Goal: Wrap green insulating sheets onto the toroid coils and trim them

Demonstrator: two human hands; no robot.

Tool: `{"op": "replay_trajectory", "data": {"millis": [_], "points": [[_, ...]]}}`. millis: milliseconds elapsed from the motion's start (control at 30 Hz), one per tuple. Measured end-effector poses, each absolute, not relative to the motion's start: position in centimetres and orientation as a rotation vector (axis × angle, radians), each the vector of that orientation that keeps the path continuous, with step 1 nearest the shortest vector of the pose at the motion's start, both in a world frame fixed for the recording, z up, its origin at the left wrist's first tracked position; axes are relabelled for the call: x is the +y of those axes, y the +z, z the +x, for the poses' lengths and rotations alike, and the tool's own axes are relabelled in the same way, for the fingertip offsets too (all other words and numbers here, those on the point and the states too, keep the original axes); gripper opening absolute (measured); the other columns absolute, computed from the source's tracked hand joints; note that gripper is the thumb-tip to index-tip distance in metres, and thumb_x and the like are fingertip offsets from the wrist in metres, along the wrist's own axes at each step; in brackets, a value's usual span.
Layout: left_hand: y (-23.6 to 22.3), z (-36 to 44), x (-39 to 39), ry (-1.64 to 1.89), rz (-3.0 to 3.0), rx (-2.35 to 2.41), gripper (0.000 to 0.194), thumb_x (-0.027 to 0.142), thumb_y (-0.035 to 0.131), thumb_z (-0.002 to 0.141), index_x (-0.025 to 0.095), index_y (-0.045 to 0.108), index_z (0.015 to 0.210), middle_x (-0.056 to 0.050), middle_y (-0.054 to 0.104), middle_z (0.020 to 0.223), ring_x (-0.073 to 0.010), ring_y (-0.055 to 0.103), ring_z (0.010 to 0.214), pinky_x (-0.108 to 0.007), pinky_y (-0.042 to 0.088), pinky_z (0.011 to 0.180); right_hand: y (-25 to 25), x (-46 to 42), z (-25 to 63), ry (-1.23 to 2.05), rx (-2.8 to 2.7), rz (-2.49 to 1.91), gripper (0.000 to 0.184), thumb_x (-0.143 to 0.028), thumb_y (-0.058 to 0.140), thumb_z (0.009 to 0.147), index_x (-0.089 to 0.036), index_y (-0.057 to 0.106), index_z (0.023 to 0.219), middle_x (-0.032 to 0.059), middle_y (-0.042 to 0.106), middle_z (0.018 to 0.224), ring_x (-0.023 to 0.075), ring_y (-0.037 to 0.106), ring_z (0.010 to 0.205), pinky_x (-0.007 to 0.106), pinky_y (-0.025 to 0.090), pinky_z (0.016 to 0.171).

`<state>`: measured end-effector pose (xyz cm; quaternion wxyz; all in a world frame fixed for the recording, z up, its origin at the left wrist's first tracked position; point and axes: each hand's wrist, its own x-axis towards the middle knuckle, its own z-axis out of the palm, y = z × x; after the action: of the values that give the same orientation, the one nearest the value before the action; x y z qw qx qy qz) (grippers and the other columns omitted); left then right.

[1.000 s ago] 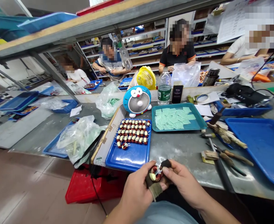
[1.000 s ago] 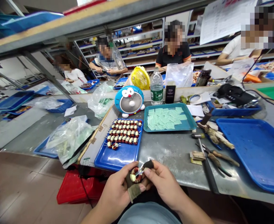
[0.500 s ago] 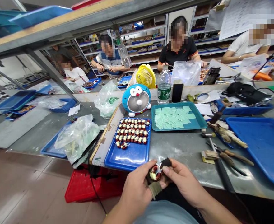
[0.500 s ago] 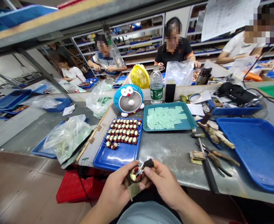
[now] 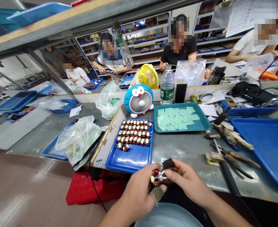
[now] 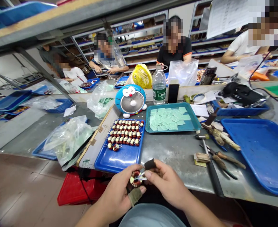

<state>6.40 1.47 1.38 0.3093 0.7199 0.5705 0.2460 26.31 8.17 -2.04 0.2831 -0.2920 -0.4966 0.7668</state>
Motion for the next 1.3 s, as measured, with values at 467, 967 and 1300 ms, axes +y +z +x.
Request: {"op": "replay_trajectory", "data": {"millis": [467, 967, 1300], "points": [[-0.3, 7.2, 1.7, 0.559, 1.829, 1.567, 0.032, 0.038, 0.075, 0.080, 0.022, 0.058, 0.101, -0.001, 0.070, 0.088, -0.0194, 0.066, 0.077, -0.027, 0.043, 0.064, -2.2, 8.3, 26.7, 2.044, -1.585, -0.856, 0.027, -0.040, 0.067, 0.093, -0.014, 0.064, 0.090, 0.0012, 0.061, 0.084, 0.0159, 0.053, 0.081, 0.028, 0.042, 0.074], [0.0, 7.4, 1.1, 0.232, 2.124, 1.772, 0.022, 0.026, 0.066, 0.079, 0.023, 0.057, 0.099, 0.000, 0.072, 0.084, -0.0284, 0.071, 0.078, -0.038, 0.045, 0.072, -1.3, 7.1, 26.6, 1.844, -1.880, -0.963, 0.025, -0.041, 0.055, 0.099, -0.017, 0.057, 0.091, 0.0013, 0.055, 0.088, 0.0177, 0.049, 0.083, 0.030, 0.039, 0.073], [0.4, 7.1, 0.9, 0.367, 2.112, 1.802, 0.023, 0.025, 0.071, 0.078, 0.024, 0.058, 0.097, 0.003, 0.073, 0.081, -0.0250, 0.071, 0.073, -0.035, 0.041, 0.069, -1.7, 7.0, 26.5, 1.726, -1.927, -0.864, 0.030, -0.045, 0.050, 0.102, -0.018, 0.059, 0.092, 0.0021, 0.055, 0.088, 0.0173, 0.051, 0.083, 0.029, 0.041, 0.074]]}}
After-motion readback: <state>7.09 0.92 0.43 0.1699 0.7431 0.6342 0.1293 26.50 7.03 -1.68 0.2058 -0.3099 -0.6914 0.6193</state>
